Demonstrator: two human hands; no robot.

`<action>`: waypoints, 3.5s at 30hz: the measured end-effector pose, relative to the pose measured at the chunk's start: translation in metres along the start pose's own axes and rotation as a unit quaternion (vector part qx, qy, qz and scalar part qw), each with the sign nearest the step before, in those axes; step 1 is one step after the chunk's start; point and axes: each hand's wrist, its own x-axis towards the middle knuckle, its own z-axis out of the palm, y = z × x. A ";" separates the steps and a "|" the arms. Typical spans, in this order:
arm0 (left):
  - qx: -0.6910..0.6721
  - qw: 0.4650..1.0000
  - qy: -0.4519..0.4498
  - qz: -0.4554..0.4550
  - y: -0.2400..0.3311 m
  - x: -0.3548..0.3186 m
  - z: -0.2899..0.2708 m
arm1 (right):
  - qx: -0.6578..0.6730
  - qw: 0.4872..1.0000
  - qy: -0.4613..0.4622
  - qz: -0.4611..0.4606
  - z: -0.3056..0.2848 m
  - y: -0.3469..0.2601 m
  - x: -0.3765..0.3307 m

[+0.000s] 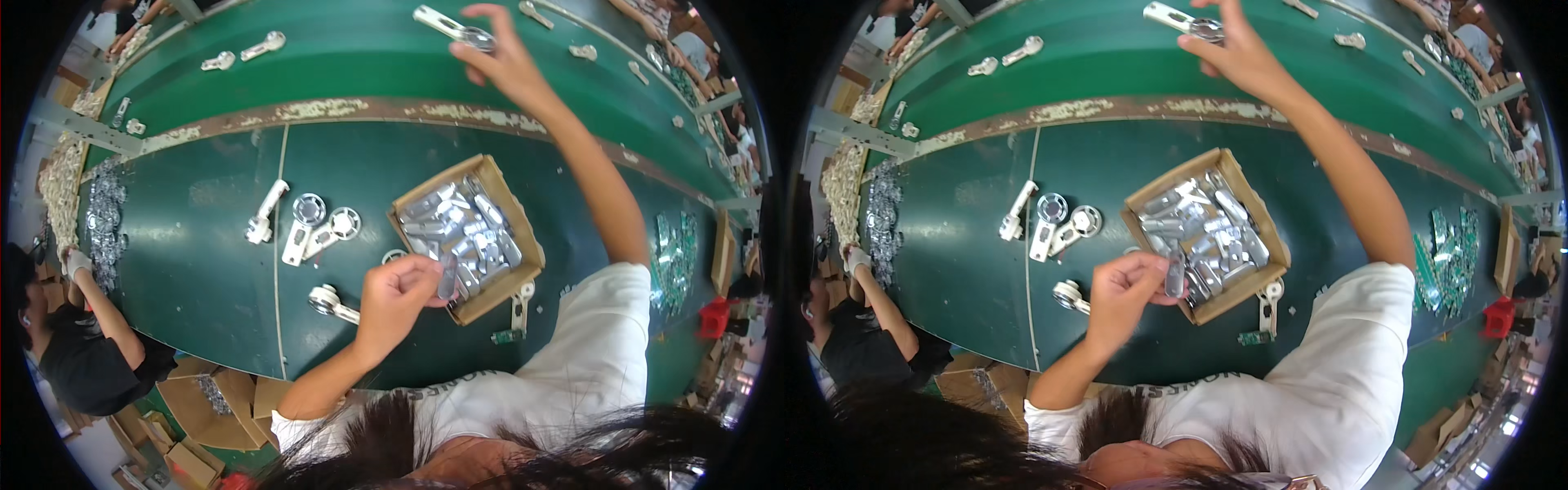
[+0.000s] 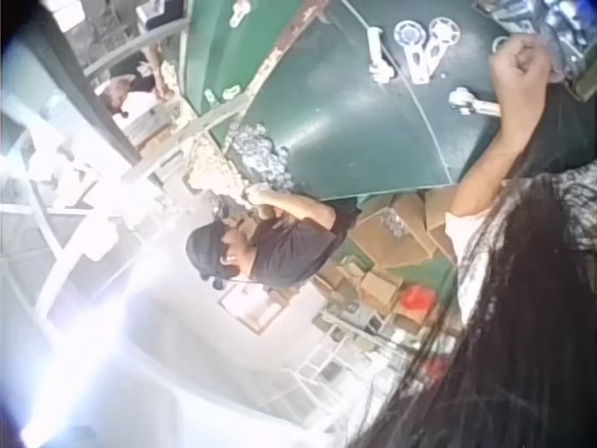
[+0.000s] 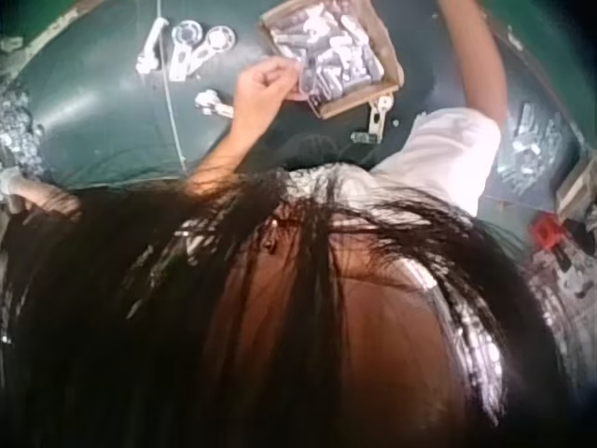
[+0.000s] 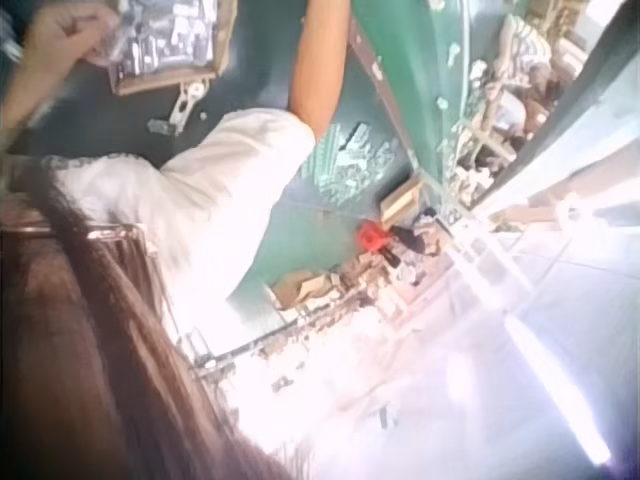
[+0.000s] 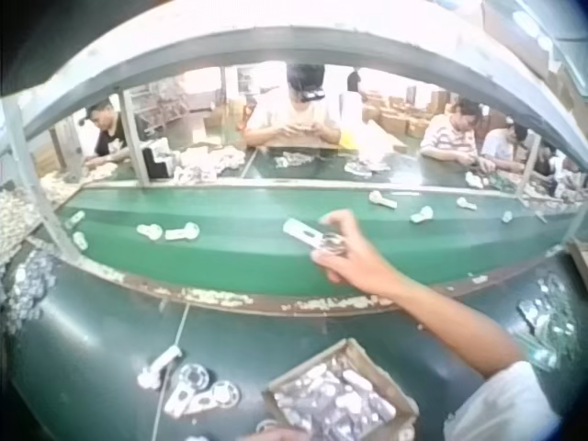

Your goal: The person assembles handheld fan components by inserting metal pieces and motor parts into plastic housings by hand, then places the assembled units onto the conveyor belt.

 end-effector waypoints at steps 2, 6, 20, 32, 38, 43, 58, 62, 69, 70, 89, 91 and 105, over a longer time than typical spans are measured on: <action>0.027 1.000 0.011 0.007 0.006 -0.003 0.006 | 0.028 0.998 -0.043 0.021 -0.021 -0.042 -0.057; 0.004 1.000 0.012 -0.010 -0.002 -0.001 0.008 | 0.133 0.969 -0.150 0.146 -0.010 -0.066 -0.157; 0.028 0.999 -0.013 -0.013 -0.004 -0.009 0.015 | -0.009 0.967 -0.190 0.172 0.020 -0.074 -0.173; -0.007 0.997 -0.073 -0.017 -0.001 -0.011 0.017 | -0.038 0.998 -0.042 0.036 0.056 -0.053 -0.181; 0.005 0.994 -0.092 0.056 -0.009 -0.012 0.016 | -0.114 0.987 -0.010 -0.109 0.062 -0.043 -0.181; -0.056 0.988 -0.134 0.052 -0.008 -0.012 0.022 | -0.028 0.996 -0.041 -0.069 0.060 -0.047 -0.182; 0.061 0.984 -0.169 -0.005 0.006 -0.023 0.024 | 0.062 0.996 0.001 -0.064 0.065 -0.048 -0.188; 0.002 0.994 -0.063 0.087 -0.012 -0.021 0.032 | 0.111 0.993 -0.028 0.020 0.066 -0.055 -0.179; 0.086 0.992 -0.090 0.011 -0.004 -0.011 0.021 | 0.121 0.949 -0.224 0.189 0.032 -0.049 -0.166; 0.040 0.994 -0.100 -0.005 -0.004 -0.009 0.021 | 0.103 0.959 -0.201 0.174 0.034 -0.048 -0.170; 0.156 0.952 -0.254 0.060 0.001 -0.005 0.010 | 0.181 0.947 -0.224 0.143 0.028 -0.047 -0.172; 0.098 0.973 -0.208 0.017 -0.005 -0.003 0.015 | 0.153 0.955 -0.212 0.138 0.028 -0.043 -0.171; 0.114 0.973 -0.201 0.020 0.002 -0.004 0.014 | 0.054 0.982 -0.146 0.109 0.025 -0.029 -0.140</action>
